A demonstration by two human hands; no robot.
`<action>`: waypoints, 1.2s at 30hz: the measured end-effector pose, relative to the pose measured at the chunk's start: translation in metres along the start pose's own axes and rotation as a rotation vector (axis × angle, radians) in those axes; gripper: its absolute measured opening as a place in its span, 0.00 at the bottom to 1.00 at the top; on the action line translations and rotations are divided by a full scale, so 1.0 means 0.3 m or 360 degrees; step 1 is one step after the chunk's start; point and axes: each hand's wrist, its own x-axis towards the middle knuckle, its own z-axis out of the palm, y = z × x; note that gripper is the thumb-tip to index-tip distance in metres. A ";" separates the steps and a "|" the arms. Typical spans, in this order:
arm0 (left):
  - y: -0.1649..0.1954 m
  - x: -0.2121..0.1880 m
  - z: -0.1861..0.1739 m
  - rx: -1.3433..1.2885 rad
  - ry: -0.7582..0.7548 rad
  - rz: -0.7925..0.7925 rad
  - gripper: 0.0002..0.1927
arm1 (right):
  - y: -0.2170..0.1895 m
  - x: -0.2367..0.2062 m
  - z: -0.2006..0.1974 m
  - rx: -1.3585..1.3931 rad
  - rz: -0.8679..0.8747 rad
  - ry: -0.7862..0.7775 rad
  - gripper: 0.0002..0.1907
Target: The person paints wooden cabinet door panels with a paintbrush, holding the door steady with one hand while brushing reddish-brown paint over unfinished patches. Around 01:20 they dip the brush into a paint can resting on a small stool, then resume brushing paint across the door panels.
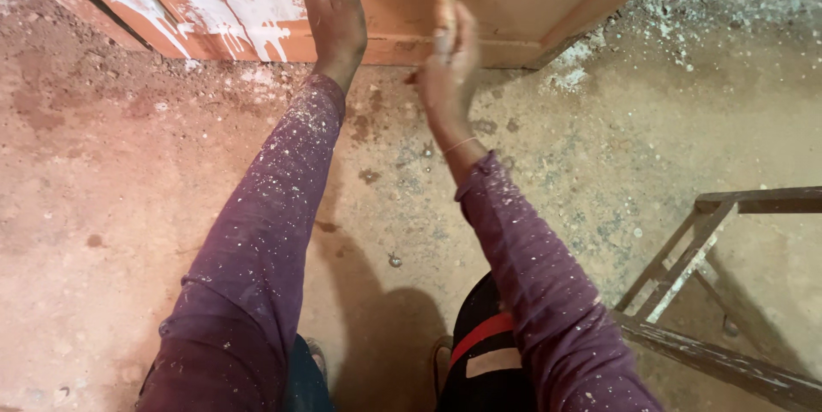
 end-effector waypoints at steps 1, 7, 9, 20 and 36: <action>-0.001 -0.001 0.005 -0.0029 0.0006 0.0011 0.33 | 0.011 0.012 -0.020 -0.0017 0.0027 0.0099 0.24; -0.002 0.006 0.045 -0.0038 0.0033 -0.0041 0.32 | 0.047 0.038 -0.063 0.0053 -0.0134 0.0122 0.25; -0.002 0.000 0.051 -0.0014 0.0016 -0.0035 0.32 | 0.039 0.026 -0.047 -0.0029 -0.0033 0.0007 0.26; -0.019 -0.009 0.048 -0.0102 -0.0002 0.0082 0.33 | 0.030 -0.004 -0.027 0.0027 0.0020 0.0042 0.26; -0.034 -0.019 0.060 -0.0020 -0.0014 0.0008 0.33 | 0.046 0.010 -0.050 0.0049 -0.0147 -0.0193 0.25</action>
